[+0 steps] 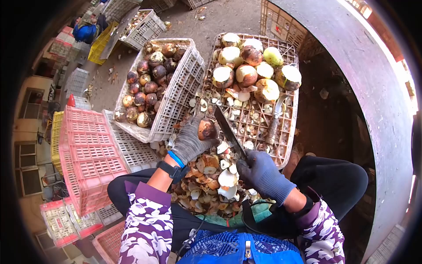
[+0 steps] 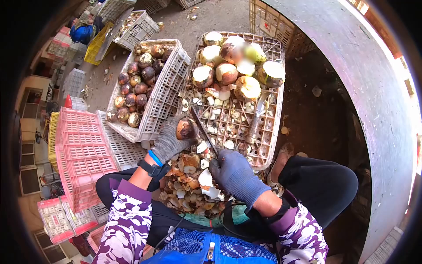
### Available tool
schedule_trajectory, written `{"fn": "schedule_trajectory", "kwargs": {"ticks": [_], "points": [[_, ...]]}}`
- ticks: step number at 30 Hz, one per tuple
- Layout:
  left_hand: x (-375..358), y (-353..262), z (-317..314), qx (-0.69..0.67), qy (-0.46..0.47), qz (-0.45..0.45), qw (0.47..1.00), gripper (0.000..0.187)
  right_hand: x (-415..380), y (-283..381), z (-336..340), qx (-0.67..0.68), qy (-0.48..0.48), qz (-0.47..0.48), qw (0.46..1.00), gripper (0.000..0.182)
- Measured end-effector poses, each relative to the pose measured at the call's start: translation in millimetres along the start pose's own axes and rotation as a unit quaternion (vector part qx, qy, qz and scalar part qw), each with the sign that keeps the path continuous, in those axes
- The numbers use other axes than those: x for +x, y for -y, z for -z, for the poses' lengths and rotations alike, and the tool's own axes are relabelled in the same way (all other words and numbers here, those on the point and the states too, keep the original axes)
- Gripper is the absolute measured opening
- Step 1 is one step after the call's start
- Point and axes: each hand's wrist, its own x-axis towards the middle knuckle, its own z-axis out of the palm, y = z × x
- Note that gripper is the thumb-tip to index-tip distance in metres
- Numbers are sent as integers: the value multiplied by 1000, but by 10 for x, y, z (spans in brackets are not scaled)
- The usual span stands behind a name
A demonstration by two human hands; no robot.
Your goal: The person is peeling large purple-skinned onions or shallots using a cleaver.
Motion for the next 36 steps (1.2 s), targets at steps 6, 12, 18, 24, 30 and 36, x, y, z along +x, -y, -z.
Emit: {"fn": "schedule_trajectory", "kwargs": {"ticks": [6,12,18,24,30,36], "points": [[-2,-207,177,-40,39,26,998,85,46,-11,-58,-42,16,10,999,26],[13,-176,138,-33,35,3,999,86,141,71,2,-37,36,0,999,26],[13,-234,144,4,39,26,999,85,378,194,-93,-117,8,17,993,26],[-10,-128,20,54,-11,-6,998,81,605,135,-217,-116,1,21,993,27],[15,-130,43,70,60,48,995,88,727,73,-356,-170,-37,76,982,26],[-34,-169,-9,58,41,75,995,87,816,108,-390,-180,-36,77,980,25]]}}
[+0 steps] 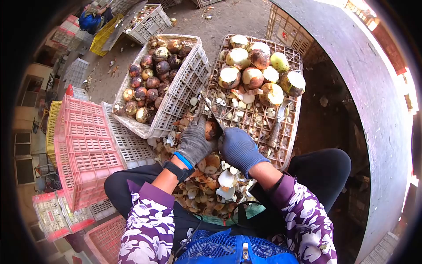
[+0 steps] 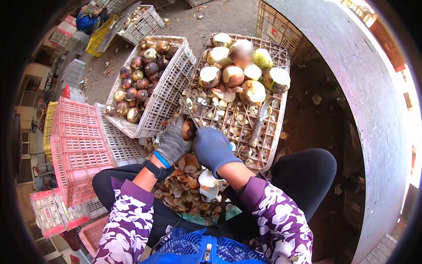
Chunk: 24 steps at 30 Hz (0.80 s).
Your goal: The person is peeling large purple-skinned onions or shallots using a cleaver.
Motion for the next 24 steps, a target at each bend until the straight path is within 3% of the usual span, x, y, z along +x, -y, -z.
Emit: {"fn": "schedule_trajectory", "kwargs": {"ticks": [4,7,12,24], "points": [[-113,-12,-76,32,-46,-22,998,92,104,-30,-118,0,-14,-19,1000,25],[-123,49,-84,-41,-37,8,998,93,44,52,-19,-45,51,-38,997,23],[-122,150,-97,-169,-59,11,984,91,-8,19,-45,-64,35,-32,997,22],[-280,537,252,-468,-105,-84,873,97,32,-61,-76,-36,18,-31,999,25]]}}
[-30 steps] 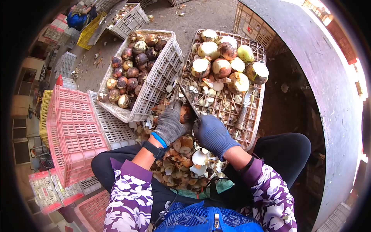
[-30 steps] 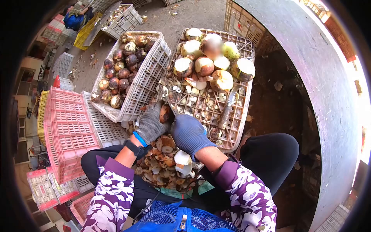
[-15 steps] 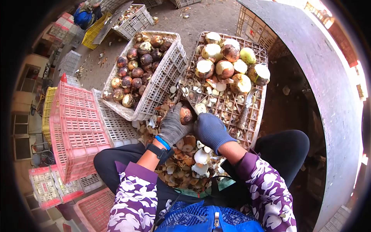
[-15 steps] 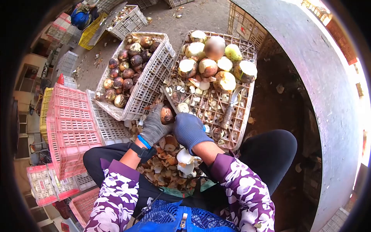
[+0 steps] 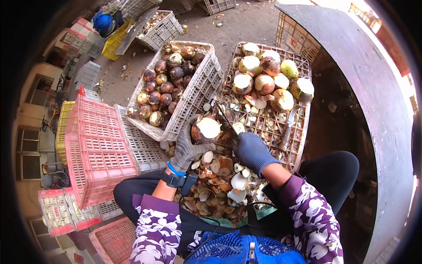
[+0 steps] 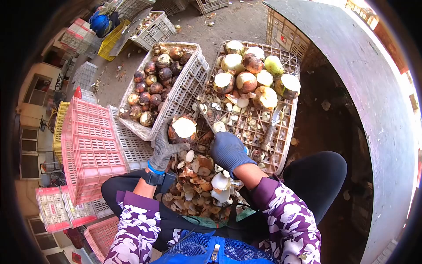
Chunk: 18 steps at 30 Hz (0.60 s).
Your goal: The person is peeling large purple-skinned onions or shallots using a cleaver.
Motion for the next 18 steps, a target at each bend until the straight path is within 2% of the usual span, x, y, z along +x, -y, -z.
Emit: {"fn": "schedule_trajectory", "kwargs": {"ticks": [2,3,5,6,9,11,12,14,15,16,18], "points": [[-10,-12,-14,-47,-9,16,999,96,-57,-3,12,55,-9,13,998,25],[-10,0,-33,-57,-10,19,998,96,-80,12,-6,155,27,-29,987,26],[3,31,-88,-50,0,5,999,96,-144,7,-50,345,98,-117,926,27],[35,44,-117,-31,9,-13,999,96,-194,33,-20,346,104,-95,927,27],[133,123,-239,2,10,-36,999,96,-354,104,94,434,105,-145,883,26],[180,246,-339,15,1,-39,999,95,-371,71,165,418,90,-159,890,26],[218,273,-333,205,-5,-88,975,98,-351,5,152,405,82,-167,895,26],[233,325,-347,245,31,34,969,97,-336,-76,150,381,73,-172,906,27],[241,304,-364,264,49,96,959,97,-336,-84,140,328,71,-150,930,27],[257,320,-383,255,39,106,960,105,-336,-83,122,275,70,-127,950,28],[200,247,-349,313,5,4,950,109,-341,-70,55,212,64,-98,970,30]]}}
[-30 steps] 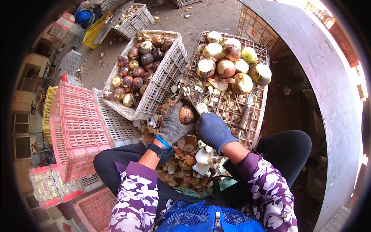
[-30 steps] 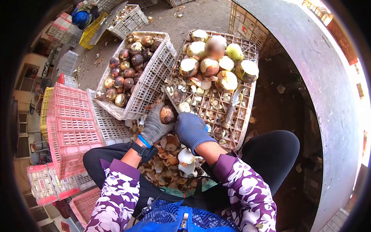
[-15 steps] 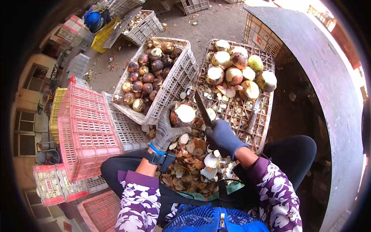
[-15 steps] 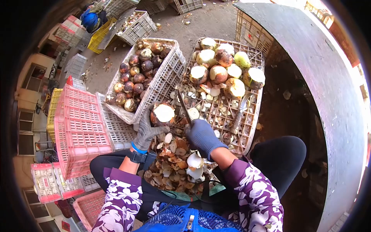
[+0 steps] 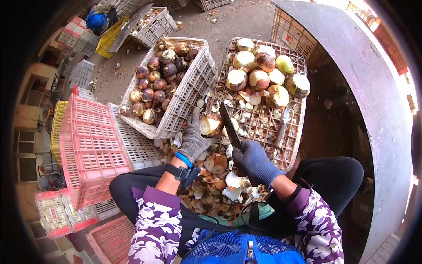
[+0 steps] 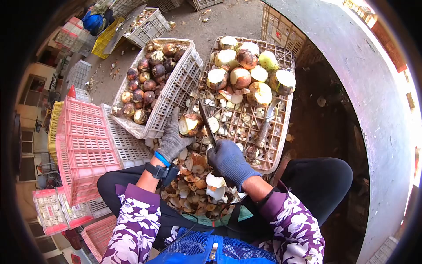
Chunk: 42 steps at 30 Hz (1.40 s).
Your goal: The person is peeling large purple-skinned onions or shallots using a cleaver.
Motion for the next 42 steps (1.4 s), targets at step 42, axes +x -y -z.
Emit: {"fn": "schedule_trajectory", "kwargs": {"ticks": [42], "points": [[-75,104,142,25,69,-31,997,91,481,323,-58,-5,56,15,998,35]]}}
